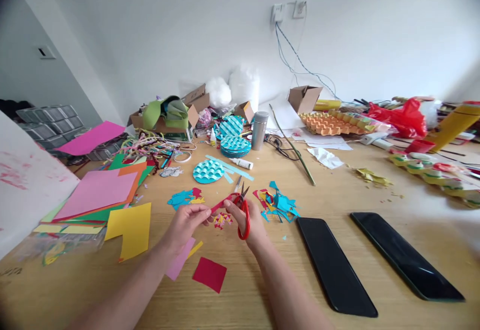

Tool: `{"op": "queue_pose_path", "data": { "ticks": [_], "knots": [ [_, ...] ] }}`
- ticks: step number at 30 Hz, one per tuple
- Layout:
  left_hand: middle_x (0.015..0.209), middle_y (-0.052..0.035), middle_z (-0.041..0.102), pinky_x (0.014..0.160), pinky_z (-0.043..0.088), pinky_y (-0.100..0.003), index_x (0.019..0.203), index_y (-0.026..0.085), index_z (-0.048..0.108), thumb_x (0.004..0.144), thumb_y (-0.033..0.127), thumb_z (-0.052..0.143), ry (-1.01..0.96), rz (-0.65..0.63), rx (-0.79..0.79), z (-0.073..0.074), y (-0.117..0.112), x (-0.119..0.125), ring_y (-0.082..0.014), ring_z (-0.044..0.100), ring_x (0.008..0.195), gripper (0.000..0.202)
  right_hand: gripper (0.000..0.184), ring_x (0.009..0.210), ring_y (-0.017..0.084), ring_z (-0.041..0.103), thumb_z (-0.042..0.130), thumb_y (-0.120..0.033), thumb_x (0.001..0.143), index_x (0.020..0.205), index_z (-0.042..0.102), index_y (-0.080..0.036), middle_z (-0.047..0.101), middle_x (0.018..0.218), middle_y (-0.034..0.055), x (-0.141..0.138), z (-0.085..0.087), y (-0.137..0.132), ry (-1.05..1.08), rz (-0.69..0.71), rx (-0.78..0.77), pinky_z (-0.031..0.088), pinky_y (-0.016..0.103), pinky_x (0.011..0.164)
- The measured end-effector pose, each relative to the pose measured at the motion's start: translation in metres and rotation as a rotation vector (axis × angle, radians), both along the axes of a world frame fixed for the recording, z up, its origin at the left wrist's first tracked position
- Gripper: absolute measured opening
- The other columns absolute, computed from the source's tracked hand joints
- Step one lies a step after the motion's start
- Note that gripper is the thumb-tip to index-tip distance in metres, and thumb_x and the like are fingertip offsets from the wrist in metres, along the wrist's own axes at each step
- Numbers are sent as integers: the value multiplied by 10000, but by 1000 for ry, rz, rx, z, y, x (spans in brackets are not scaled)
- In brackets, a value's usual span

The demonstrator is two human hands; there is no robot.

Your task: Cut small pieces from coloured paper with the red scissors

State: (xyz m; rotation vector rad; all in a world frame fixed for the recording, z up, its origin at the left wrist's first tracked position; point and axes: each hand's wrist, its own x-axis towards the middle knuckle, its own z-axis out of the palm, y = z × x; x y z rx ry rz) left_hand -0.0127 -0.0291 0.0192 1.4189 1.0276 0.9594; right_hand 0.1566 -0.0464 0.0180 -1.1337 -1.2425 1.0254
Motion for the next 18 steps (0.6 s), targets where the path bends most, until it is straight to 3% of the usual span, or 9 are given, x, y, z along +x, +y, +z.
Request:
{"op": "queue_pose_path", "data": {
  "ticks": [4, 7, 10, 18],
  "knots": [
    [687, -41, 698, 619, 474, -287, 726, 184, 707, 722, 360, 632, -37, -71, -57, -9, -1, 5, -173, 629, 654, 191, 240, 623, 164, 519, 606, -388, 774, 654, 592, -180, 568, 620, 2, 3, -1, 3, 29, -40, -5, 395, 263, 599],
    [666, -41, 683, 602, 461, -278, 761, 165, 700, 710, 352, 636, -96, -50, -116, -6, -2, 5, -159, 610, 623, 204, 219, 591, 148, 496, 610, -344, 760, 617, 576, -181, 543, 585, -11, 4, 0, 3, 30, -29, -18, 384, 255, 576],
    [599, -21, 631, 569, 428, -252, 681, 153, 673, 711, 345, 634, -114, -66, -116, -2, -2, 4, -130, 559, 576, 198, 192, 561, 137, 487, 632, -316, 731, 610, 577, -178, 540, 560, -18, 3, 2, 2, 16, 7, -52, 378, 251, 556],
    [642, -20, 644, 563, 381, -232, 701, 139, 677, 674, 307, 697, 19, -140, -81, -12, 3, 6, -110, 533, 579, 171, 216, 532, 131, 483, 679, -357, 703, 640, 579, -177, 554, 553, -24, -2, 3, 0, -36, 39, -88, 365, 247, 529]
  ]
}}
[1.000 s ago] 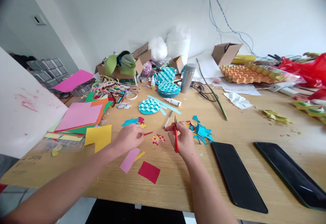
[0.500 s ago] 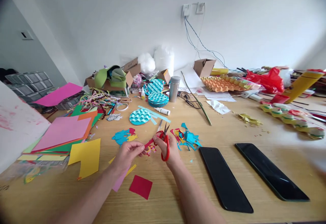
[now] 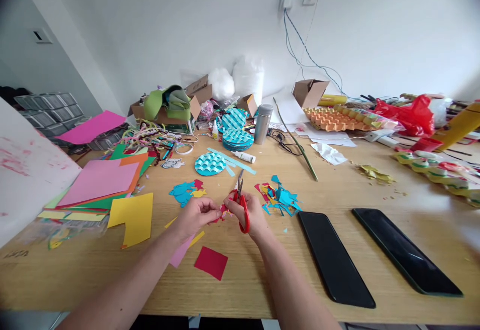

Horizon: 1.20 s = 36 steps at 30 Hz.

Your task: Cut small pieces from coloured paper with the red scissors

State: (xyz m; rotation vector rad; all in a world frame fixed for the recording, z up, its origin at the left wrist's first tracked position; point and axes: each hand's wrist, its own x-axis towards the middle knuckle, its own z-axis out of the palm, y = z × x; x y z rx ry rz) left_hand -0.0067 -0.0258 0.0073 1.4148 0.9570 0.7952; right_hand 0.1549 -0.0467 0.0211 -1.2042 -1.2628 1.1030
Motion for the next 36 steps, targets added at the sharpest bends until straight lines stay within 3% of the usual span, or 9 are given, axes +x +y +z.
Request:
{"op": "queue_pose_path", "data": {
  "ticks": [3, 7, 12, 16, 27, 32, 36],
  "knots": [
    [608, -12, 635, 550, 373, -224, 681, 138, 685, 659, 274, 699, -18, 25, -14, 9, 1, 3, -100, 517, 551, 138, 291, 623, 158, 535, 601, -436, 788, 670, 597, -170, 591, 618, 7, 1, 0, -1, -55, -31, 65, 409, 264, 610],
    [578, -5, 612, 530, 387, -217, 680, 129, 685, 616, 296, 741, -299, 210, -146, 23, 5, 11, -85, 503, 507, 187, 418, 753, 196, 588, 423, -510, 893, 824, 629, -153, 663, 782, 70, 0, -1, -4, -102, -97, 143, 449, 296, 714],
    [559, 1, 590, 531, 392, -200, 671, 123, 682, 578, 293, 791, -552, 333, -250, 19, 10, 21, -73, 509, 511, 222, 318, 658, 170, 567, 619, -468, 789, 722, 592, -159, 625, 675, 32, -7, -1, -5, -92, -4, 66, 429, 250, 614],
    [555, -2, 595, 529, 391, -197, 663, 123, 682, 577, 295, 797, -572, 340, -268, 11, 7, 25, -73, 518, 513, 224, 290, 599, 145, 544, 637, -434, 776, 701, 595, -156, 597, 630, 9, -11, -2, -5, -34, 64, 18, 413, 233, 583],
    [548, -13, 625, 507, 410, -226, 675, 130, 665, 576, 263, 757, -463, 300, -238, 6, 5, 20, -115, 562, 503, 190, 314, 619, 155, 558, 592, -434, 798, 649, 577, -159, 607, 619, 24, -9, 1, -5, -89, 29, 17, 431, 237, 608],
    [576, -21, 639, 529, 440, -224, 674, 121, 665, 586, 262, 749, -499, 385, -218, 9, 9, 16, -109, 567, 521, 185, 517, 628, 164, 558, 379, -574, 890, 714, 600, -141, 630, 664, 69, -9, -7, -7, -150, 121, 116, 436, 262, 617],
    [599, -26, 647, 531, 455, -220, 660, 117, 660, 582, 248, 762, -579, 410, -238, 10, 13, 13, -105, 575, 527, 184, 577, 553, 147, 534, 290, -601, 911, 700, 568, -142, 598, 593, 56, -13, -13, -12, -211, 194, 36, 414, 256, 558]
  ]
}}
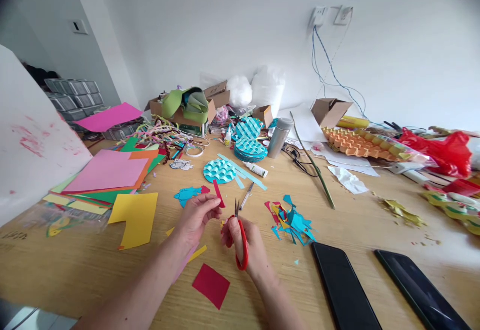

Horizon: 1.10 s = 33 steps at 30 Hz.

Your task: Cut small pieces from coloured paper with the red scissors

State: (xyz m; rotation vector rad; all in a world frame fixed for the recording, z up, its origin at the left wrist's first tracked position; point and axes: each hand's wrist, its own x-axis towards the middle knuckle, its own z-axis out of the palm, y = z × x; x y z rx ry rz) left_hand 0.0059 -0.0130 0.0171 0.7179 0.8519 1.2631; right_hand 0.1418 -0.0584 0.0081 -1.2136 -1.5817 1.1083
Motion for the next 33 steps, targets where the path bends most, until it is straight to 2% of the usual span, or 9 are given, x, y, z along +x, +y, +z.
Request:
{"op": "queue_pose_path", "data": {
  "ticks": [6, 11, 16, 21, 33],
  "knots": [
    [601, -46, 663, 565, 494, -244, 659, 111, 667, 555, 249, 782, -73, -2, -62, 2, 0, -2, -129, 611, 549, 208, 557, 501, 122, 477, 333, -622, 891, 681, 533, -146, 531, 541, 14, -7, -5, -4, -178, 46, -90, 353, 236, 496],
    [581, -52, 663, 563, 512, -258, 634, 105, 675, 553, 251, 772, -14, 10, -68, 5, -3, -1, -139, 617, 534, 193, 605, 498, 128, 505, 286, -628, 900, 636, 539, -146, 569, 533, 38, -7, -4, -7, -216, 61, -122, 371, 241, 510],
    [564, -50, 660, 540, 511, -257, 629, 104, 682, 560, 251, 760, 57, 13, -65, 3, -3, 0, -138, 613, 503, 180, 597, 479, 120, 493, 310, -636, 890, 623, 529, -150, 557, 515, 30, -7, -1, -8, -219, 61, -148, 360, 232, 492],
    [550, -47, 655, 524, 505, -253, 608, 107, 681, 543, 247, 763, 59, 8, -79, 4, -4, 0, -131, 600, 480, 175, 593, 454, 107, 445, 337, -672, 858, 630, 512, -154, 515, 505, 12, -9, 0, -6, -194, 39, -153, 314, 221, 448],
    [554, -64, 662, 529, 515, -257, 606, 102, 688, 549, 245, 759, 58, -17, -80, 8, -5, -1, -144, 613, 505, 170, 628, 398, 98, 396, 345, -727, 813, 574, 492, -165, 471, 427, 0, -10, 4, -6, -218, -13, -191, 292, 219, 424]
  ]
}}
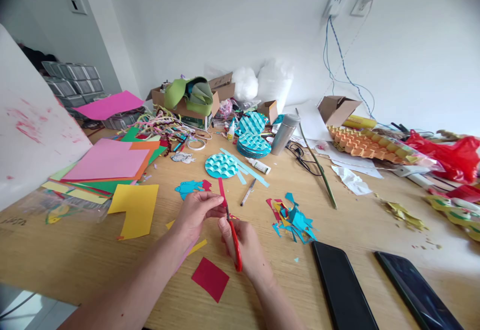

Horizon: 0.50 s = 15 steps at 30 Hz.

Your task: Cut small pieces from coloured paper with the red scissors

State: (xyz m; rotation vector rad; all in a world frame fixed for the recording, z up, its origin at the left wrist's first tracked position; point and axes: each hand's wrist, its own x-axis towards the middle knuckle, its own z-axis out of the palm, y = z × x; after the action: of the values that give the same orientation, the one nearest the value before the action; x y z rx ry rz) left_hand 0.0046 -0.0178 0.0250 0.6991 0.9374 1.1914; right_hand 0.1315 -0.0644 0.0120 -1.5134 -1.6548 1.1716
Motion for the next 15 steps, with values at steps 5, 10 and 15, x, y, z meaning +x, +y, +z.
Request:
{"op": "queue_pose_path", "data": {
  "ticks": [5, 10, 15],
  "knots": [
    [566, -72, 669, 544, 521, -270, 606, 99, 686, 545, 247, 764, -9, -2, 5, 0, 0, 0, -154, 622, 519, 178, 618, 385, 95, 387, 360, -721, 813, 564, 482, -169, 458, 415, -6, 0, -2, 0, 0, -1, 17, 276, 213, 406],
    [546, -57, 657, 541, 523, -272, 591, 107, 679, 543, 241, 761, -9, 8, -1, 0, 0, 1, -151, 616, 504, 164, 618, 376, 97, 394, 361, -721, 813, 559, 482, -171, 458, 408, -5, 1, -3, 0, -22, -11, 24, 273, 211, 395],
    [566, -65, 666, 548, 521, -275, 600, 109, 683, 541, 240, 762, -15, 1, -4, -1, 0, 1, -159, 626, 524, 164, 598, 357, 94, 386, 389, -706, 814, 552, 474, -175, 453, 396, -11, 2, -6, 1, -33, -21, 26, 263, 209, 380]
  ]
}}
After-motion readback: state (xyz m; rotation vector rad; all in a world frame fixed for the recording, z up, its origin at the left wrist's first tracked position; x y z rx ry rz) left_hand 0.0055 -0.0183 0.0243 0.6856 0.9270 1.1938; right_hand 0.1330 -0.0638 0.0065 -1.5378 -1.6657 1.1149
